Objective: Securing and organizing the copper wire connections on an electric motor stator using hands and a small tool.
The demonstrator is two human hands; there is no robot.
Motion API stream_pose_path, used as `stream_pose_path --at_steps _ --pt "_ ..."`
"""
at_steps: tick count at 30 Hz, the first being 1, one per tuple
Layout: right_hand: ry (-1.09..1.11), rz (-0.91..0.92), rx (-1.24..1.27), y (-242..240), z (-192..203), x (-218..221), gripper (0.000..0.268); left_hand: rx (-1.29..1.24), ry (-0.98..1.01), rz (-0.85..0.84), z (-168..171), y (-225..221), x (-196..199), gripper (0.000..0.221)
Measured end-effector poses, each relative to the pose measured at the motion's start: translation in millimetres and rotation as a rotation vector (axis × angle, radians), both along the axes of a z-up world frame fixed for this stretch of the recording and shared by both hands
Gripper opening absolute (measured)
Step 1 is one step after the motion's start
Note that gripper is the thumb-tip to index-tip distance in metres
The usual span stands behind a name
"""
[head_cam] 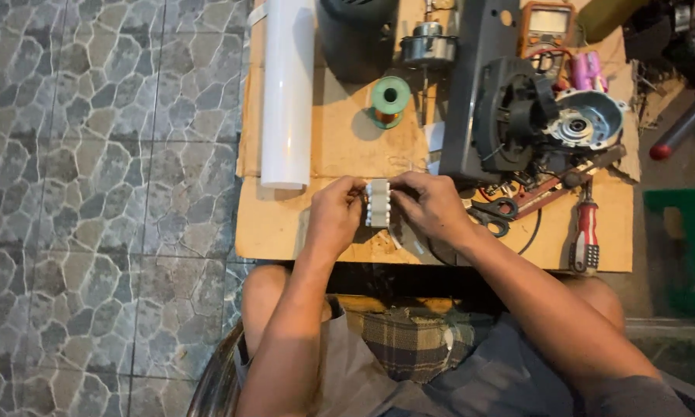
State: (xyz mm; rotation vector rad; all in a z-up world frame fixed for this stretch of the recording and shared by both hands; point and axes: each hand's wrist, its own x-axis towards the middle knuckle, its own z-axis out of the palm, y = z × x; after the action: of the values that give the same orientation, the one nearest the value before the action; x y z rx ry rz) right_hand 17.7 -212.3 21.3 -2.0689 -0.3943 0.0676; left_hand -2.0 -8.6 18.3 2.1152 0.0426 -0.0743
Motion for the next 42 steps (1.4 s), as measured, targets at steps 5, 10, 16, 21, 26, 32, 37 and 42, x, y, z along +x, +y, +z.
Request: stream_pose_path --at_steps 5,10,16,21,26,32,37,42 --pt "0.064 0.021 0.030 -2.7 1.9 5.2 0.015 -0.021 0.017 0.023 0.0 -2.7 -1.0 0.027" --pt "0.098 0.027 0.002 -4.6 2.0 5.5 0.015 -0.079 0.048 0.034 5.5 -4.4 -1.2 0.026" --pt "-0.029 0.052 -0.063 -7.6 5.4 1.1 0.018 -0.055 0.018 0.031 1.9 -3.7 -0.7 0.025" --pt "-0.123 0.120 -0.485 -37.3 34.7 -16.2 0.028 -0.041 0.001 0.021 -0.6 -2.2 -0.8 0.024" --pt "0.207 0.187 -0.770 -68.6 66.2 -10.7 0.017 -0.062 0.038 0.038 0.8 -2.4 -0.6 0.026" --pt "0.137 0.253 -0.976 -66.0 24.8 -12.8 0.012 -0.025 0.035 0.044 6.1 -4.9 -2.5 0.024" --pt "0.006 0.228 -0.891 -64.1 31.1 -21.5 0.013 0.024 0.009 0.027 9.4 -5.0 -1.7 0.025" --pt "0.093 0.255 -0.763 -70.5 59.5 -12.3 0.022 -0.009 0.023 0.039 3.6 -2.6 0.6 0.025"
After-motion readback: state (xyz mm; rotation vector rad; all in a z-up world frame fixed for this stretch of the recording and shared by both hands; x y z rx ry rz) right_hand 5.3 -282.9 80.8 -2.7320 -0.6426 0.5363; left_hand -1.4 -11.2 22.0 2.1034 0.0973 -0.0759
